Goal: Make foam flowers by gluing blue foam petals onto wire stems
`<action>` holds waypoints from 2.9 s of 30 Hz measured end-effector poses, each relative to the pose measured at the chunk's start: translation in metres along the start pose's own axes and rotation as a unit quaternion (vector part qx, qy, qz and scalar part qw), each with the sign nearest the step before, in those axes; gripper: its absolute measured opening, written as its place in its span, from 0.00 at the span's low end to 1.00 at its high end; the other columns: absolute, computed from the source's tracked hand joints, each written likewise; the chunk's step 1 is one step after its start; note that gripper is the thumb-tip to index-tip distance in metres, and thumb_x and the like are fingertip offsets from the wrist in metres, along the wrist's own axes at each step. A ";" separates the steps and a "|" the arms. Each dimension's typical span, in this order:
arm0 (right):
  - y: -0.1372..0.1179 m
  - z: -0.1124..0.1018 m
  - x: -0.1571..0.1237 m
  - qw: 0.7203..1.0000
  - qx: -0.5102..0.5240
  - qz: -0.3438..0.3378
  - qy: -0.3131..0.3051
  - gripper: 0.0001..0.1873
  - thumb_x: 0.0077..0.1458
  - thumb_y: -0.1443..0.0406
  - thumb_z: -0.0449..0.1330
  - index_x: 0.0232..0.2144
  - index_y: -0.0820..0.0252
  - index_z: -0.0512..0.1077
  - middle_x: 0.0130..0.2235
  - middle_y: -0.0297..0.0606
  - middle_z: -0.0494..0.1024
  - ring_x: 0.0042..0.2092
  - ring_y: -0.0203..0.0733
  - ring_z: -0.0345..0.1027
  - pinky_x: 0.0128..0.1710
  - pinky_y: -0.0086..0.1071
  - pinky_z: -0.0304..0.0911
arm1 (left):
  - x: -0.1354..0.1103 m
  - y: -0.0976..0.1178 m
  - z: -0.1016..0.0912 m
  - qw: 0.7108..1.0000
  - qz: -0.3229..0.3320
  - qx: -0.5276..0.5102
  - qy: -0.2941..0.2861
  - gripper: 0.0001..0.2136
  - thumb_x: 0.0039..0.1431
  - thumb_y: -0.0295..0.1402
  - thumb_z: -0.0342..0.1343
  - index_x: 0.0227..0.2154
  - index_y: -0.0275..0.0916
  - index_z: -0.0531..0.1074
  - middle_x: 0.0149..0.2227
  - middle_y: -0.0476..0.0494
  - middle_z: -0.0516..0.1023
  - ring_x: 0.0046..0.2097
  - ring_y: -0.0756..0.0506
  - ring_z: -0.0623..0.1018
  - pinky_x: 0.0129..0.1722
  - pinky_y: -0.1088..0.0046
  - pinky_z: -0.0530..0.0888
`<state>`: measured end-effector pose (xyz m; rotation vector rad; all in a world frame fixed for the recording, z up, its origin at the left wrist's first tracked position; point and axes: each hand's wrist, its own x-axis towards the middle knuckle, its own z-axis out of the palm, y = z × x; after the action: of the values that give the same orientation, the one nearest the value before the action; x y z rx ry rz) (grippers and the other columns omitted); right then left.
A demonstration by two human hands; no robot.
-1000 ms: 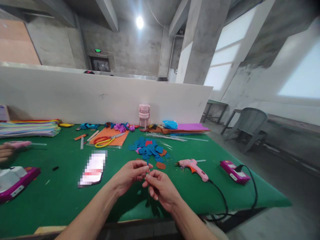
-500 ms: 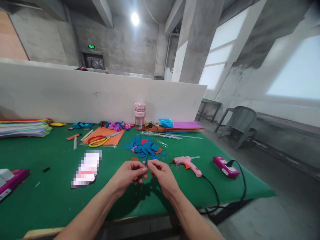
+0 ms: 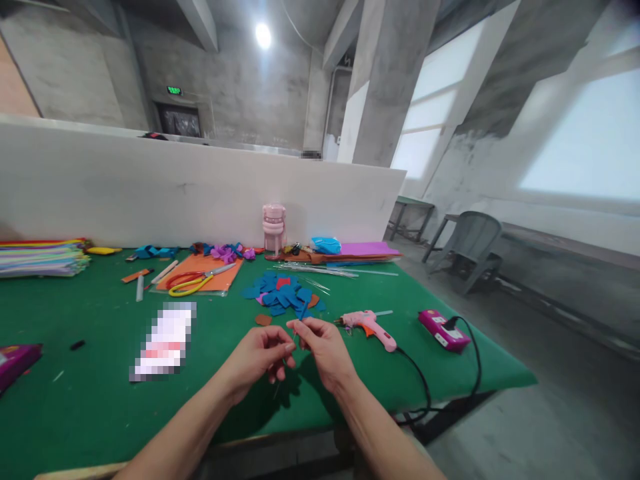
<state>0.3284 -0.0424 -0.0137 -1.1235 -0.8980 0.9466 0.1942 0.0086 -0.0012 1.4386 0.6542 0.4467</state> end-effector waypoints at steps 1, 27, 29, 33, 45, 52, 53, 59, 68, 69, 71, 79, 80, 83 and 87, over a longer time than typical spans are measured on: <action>0.001 0.000 0.000 1.000 -0.007 -0.007 0.011 0.13 0.43 0.57 0.62 0.27 0.62 0.77 0.21 0.30 0.67 0.23 0.29 0.52 0.25 0.26 0.50 | 0.001 -0.001 0.001 1.000 0.002 0.002 -0.001 0.13 0.49 0.41 0.56 0.28 0.34 0.66 0.22 0.49 0.74 0.18 0.54 0.70 0.16 0.82 0.62; -0.011 -0.011 0.003 1.000 0.016 0.006 -0.001 0.10 0.40 0.60 0.64 0.22 0.63 0.75 0.20 0.29 0.67 0.23 0.29 0.51 0.24 0.26 0.46 | 0.001 -0.005 0.010 1.000 -0.013 0.023 -0.004 0.12 0.49 0.40 0.56 0.26 0.35 0.64 0.21 0.50 0.73 0.18 0.54 0.70 0.15 0.83 0.61; -0.011 -0.012 0.003 1.000 0.020 0.008 -0.008 0.11 0.41 0.60 0.64 0.24 0.63 0.75 0.23 0.31 0.69 0.24 0.29 0.52 0.24 0.26 0.47 | 0.001 -0.005 0.010 1.000 -0.014 0.021 -0.004 0.13 0.49 0.40 0.56 0.26 0.35 0.64 0.21 0.50 0.73 0.18 0.54 0.70 0.16 0.83 0.61; -0.012 -0.013 0.002 1.000 0.021 0.012 -0.020 0.11 0.42 0.59 0.63 0.25 0.63 0.76 0.25 0.33 0.71 0.24 0.28 0.53 0.24 0.26 0.49 | 0.000 -0.003 0.011 0.999 -0.025 0.018 -0.007 0.14 0.48 0.41 0.57 0.29 0.34 0.67 0.22 0.49 0.74 0.18 0.54 0.70 0.15 0.82 0.61; -0.016 -0.014 0.001 1.000 -0.030 -0.009 -0.002 0.15 0.42 0.58 0.63 0.32 0.62 0.77 0.26 0.34 0.73 0.25 0.30 0.55 0.27 0.26 0.52 | 0.001 -0.005 0.010 0.999 -0.017 0.042 0.018 0.15 0.46 0.43 0.57 0.29 0.34 0.68 0.22 0.49 0.73 0.18 0.54 0.69 0.15 0.82 0.61; -0.021 -0.013 -0.004 0.998 -0.044 -0.040 -0.030 0.12 0.45 0.59 0.61 0.30 0.60 0.77 0.27 0.33 0.74 0.27 0.32 0.59 0.29 0.27 0.56 | -0.004 0.003 0.012 0.998 0.025 0.056 0.026 0.13 0.48 0.41 0.55 0.28 0.35 0.68 0.24 0.48 0.72 0.20 0.53 0.69 0.15 0.81 0.64; -0.022 -0.012 -0.005 0.998 -0.042 -0.047 -0.028 0.12 0.45 0.59 0.61 0.31 0.59 0.77 0.28 0.33 0.75 0.27 0.32 0.60 0.30 0.28 0.57 | -0.006 0.006 0.010 0.995 0.037 0.083 0.036 0.13 0.49 0.42 0.54 0.27 0.35 0.69 0.23 0.49 0.71 0.19 0.53 0.68 0.15 0.80 0.63; -0.026 -0.007 -0.013 0.988 -0.063 -0.141 -0.026 0.15 0.45 0.62 0.62 0.39 0.55 0.74 0.35 0.36 0.75 0.34 0.37 0.65 0.37 0.31 0.62 | -0.008 0.016 -0.008 0.896 0.237 0.306 0.218 0.07 0.51 0.37 0.54 0.30 0.42 0.74 0.30 0.46 0.77 0.33 0.47 0.74 0.35 0.75 0.69; -0.025 0.000 -0.026 0.913 -0.253 -0.319 -0.030 0.16 0.49 0.70 0.59 0.41 0.51 0.73 0.35 0.36 0.73 0.35 0.36 0.66 0.38 0.30 0.64 | -0.004 0.004 -0.007 0.893 0.288 0.264 0.222 0.08 0.52 0.34 0.53 0.33 0.43 0.75 0.38 0.45 0.78 0.41 0.45 0.75 0.43 0.72 0.69; -0.024 0.001 -0.026 0.909 -0.260 -0.325 -0.028 0.16 0.49 0.70 0.58 0.41 0.51 0.73 0.35 0.36 0.73 0.36 0.36 0.67 0.38 0.30 0.64 | -0.004 0.003 -0.005 0.897 0.285 0.256 0.220 0.08 0.52 0.34 0.52 0.33 0.43 0.75 0.37 0.45 0.78 0.41 0.45 0.75 0.43 0.72 0.69; -0.022 0.002 -0.028 0.901 -0.269 -0.340 -0.020 0.16 0.50 0.69 0.58 0.42 0.50 0.73 0.36 0.37 0.74 0.38 0.38 0.67 0.40 0.31 0.64 | -0.003 0.002 -0.003 0.907 0.276 0.235 0.214 0.08 0.52 0.33 0.53 0.32 0.42 0.75 0.36 0.45 0.78 0.40 0.45 0.76 0.42 0.72 0.70; -0.017 0.005 -0.030 0.881 -0.298 -0.369 0.008 0.15 0.53 0.70 0.55 0.42 0.52 0.72 0.36 0.38 0.74 0.39 0.37 0.67 0.40 0.30 0.65 | 0.001 -0.008 0.003 0.922 0.269 0.223 0.166 0.08 0.51 0.34 0.53 0.32 0.40 0.75 0.34 0.45 0.78 0.35 0.46 0.75 0.37 0.74 0.69; -0.017 0.005 -0.030 0.879 -0.301 -0.369 0.013 0.14 0.53 0.70 0.55 0.42 0.52 0.73 0.36 0.38 0.74 0.39 0.37 0.67 0.40 0.30 0.65 | 0.001 -0.008 0.004 0.921 0.267 0.229 0.165 0.08 0.51 0.34 0.53 0.32 0.40 0.75 0.32 0.45 0.78 0.34 0.47 0.74 0.36 0.75 0.69; -0.016 0.004 -0.029 0.878 -0.306 -0.368 0.025 0.14 0.53 0.69 0.55 0.41 0.52 0.73 0.35 0.37 0.74 0.38 0.37 0.67 0.39 0.30 0.65 | 0.000 -0.009 0.005 0.924 0.257 0.228 0.169 0.08 0.52 0.35 0.52 0.30 0.40 0.75 0.30 0.47 0.77 0.32 0.47 0.73 0.35 0.76 0.69; -0.016 0.004 -0.029 0.881 -0.301 -0.363 0.029 0.13 0.53 0.69 0.55 0.39 0.51 0.74 0.34 0.37 0.75 0.37 0.37 0.67 0.38 0.30 0.65 | 0.000 -0.009 0.005 0.928 0.248 0.217 0.174 0.08 0.51 0.37 0.53 0.30 0.40 0.75 0.29 0.46 0.77 0.32 0.47 0.73 0.35 0.76 0.69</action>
<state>0.3177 -0.0708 0.0000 -1.1670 -1.4791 -0.0052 0.1969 0.0037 -0.0105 1.9798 0.6937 1.0209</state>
